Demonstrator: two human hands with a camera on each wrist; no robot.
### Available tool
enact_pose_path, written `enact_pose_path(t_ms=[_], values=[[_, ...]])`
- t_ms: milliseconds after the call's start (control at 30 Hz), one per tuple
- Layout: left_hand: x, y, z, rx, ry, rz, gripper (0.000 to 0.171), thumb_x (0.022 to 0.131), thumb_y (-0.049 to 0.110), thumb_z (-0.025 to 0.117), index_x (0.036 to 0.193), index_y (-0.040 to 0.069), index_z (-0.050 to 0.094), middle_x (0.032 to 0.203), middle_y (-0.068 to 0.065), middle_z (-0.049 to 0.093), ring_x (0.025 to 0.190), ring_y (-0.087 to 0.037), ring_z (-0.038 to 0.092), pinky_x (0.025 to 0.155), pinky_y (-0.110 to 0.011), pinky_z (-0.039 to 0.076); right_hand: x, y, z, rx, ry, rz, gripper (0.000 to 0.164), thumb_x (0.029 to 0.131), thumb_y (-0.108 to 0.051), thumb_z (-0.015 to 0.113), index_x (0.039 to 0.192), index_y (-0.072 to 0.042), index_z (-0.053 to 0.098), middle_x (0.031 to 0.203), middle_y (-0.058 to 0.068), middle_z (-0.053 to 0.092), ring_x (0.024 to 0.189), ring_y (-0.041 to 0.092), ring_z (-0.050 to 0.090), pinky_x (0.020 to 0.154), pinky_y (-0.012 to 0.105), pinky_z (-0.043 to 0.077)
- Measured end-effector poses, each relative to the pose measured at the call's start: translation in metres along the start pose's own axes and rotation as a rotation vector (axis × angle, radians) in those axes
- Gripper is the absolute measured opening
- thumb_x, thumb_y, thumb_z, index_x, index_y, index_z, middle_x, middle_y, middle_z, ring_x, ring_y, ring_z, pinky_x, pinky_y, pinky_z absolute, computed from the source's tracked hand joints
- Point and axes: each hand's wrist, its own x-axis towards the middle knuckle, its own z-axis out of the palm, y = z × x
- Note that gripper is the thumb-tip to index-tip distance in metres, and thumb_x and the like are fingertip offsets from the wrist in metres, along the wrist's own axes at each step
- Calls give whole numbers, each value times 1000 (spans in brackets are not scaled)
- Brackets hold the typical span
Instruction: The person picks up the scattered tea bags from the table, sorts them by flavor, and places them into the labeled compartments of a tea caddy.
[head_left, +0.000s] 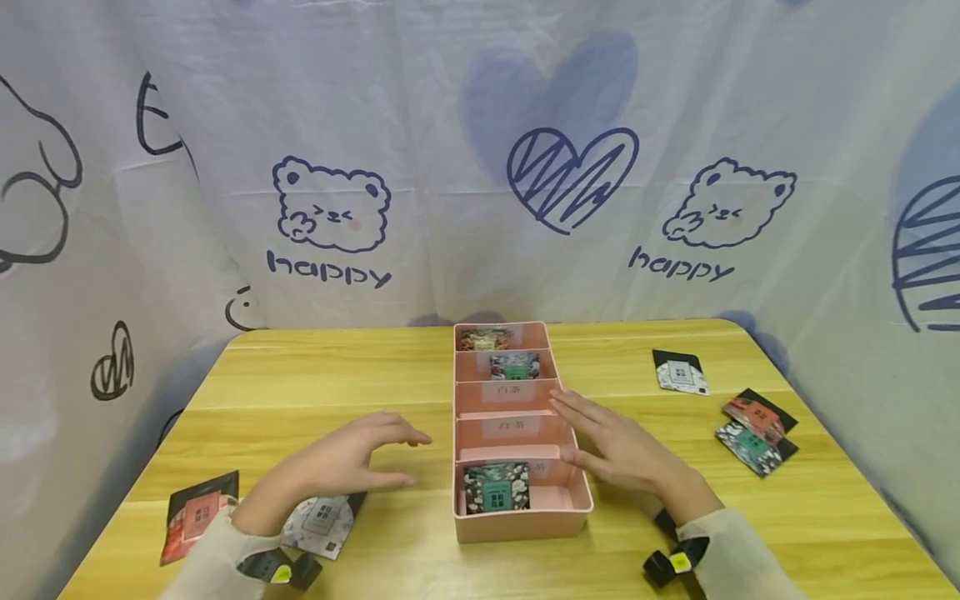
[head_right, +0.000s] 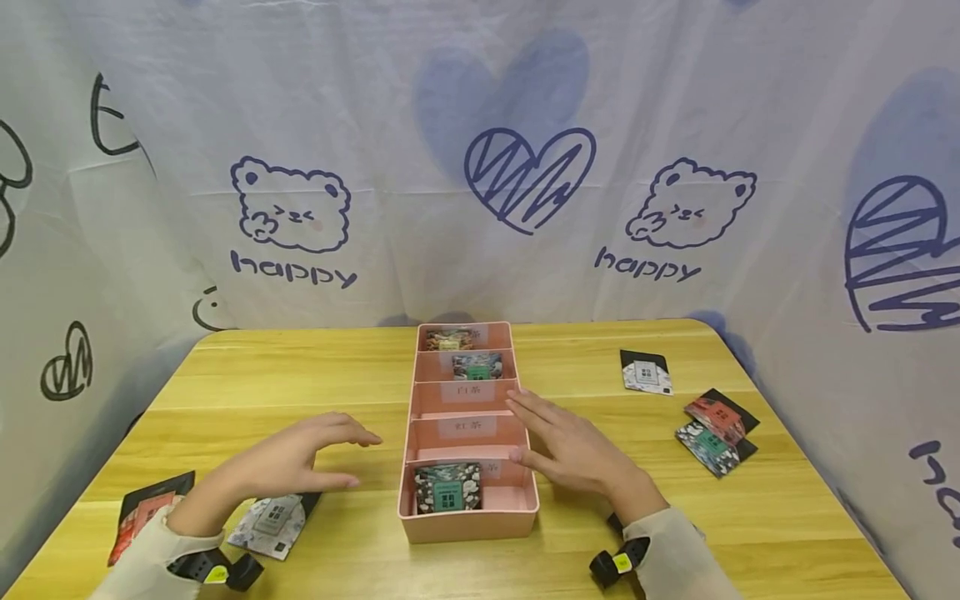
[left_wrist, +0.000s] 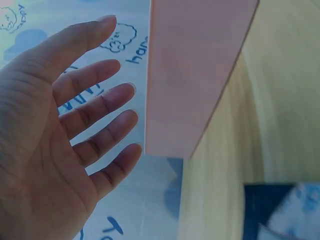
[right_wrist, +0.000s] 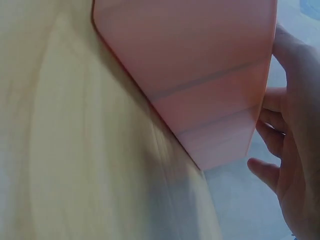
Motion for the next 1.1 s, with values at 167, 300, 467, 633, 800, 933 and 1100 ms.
enact_pose_path(t_ms=[167,300,467,633,800,933,1100], values=[[-16,-8,3,-20,5,-56,46,89,44,70,131,28,61,124,15,57,115,-10,54,98,-42,48,-2,1,-2,-46,-2,-61,71,97,-40,58,153,-5,32,159,11,27,144,29,28,114,50,27],[-28,-16,6,-28,15,-86,46,90,45,68,132,25,61,125,13,57,115,-14,54,97,-46,49,-3,1,-1,-101,-2,-86,70,99,-45,53,153,-5,32,158,11,28,143,28,30,114,50,26],[-39,-24,8,-33,6,-127,50,91,45,68,134,19,60,128,8,57,118,-19,54,97,-51,47,-3,-1,-2,-135,-19,-72,70,100,-46,50,154,-6,30,159,10,27,144,25,27,116,48,24],[-49,-29,10,-38,-5,-163,54,90,47,68,135,18,59,130,5,56,119,-23,53,97,-52,47,-4,-3,-3,-144,-42,-54,70,101,-46,48,154,-6,28,160,9,25,145,23,24,117,46,22],[-58,-34,9,-73,-29,-174,62,87,48,71,138,16,56,133,1,55,120,-27,52,94,-53,48,-4,-2,-2,-146,-24,-69,70,100,-46,49,153,-4,30,159,11,26,145,25,26,116,47,24],[-63,-40,7,-106,-77,-196,70,84,48,74,141,14,53,134,-2,52,121,-30,52,92,-53,49,-4,0,0,-150,-16,-74,70,100,-46,49,153,-4,30,159,11,26,144,25,26,116,47,24],[-69,-45,5,-127,-116,-238,79,79,51,76,142,11,50,136,-9,51,121,-37,50,92,-56,48,-4,1,1,-141,-23,-73,70,101,-44,49,154,-4,28,159,11,25,145,26,25,116,46,23]])
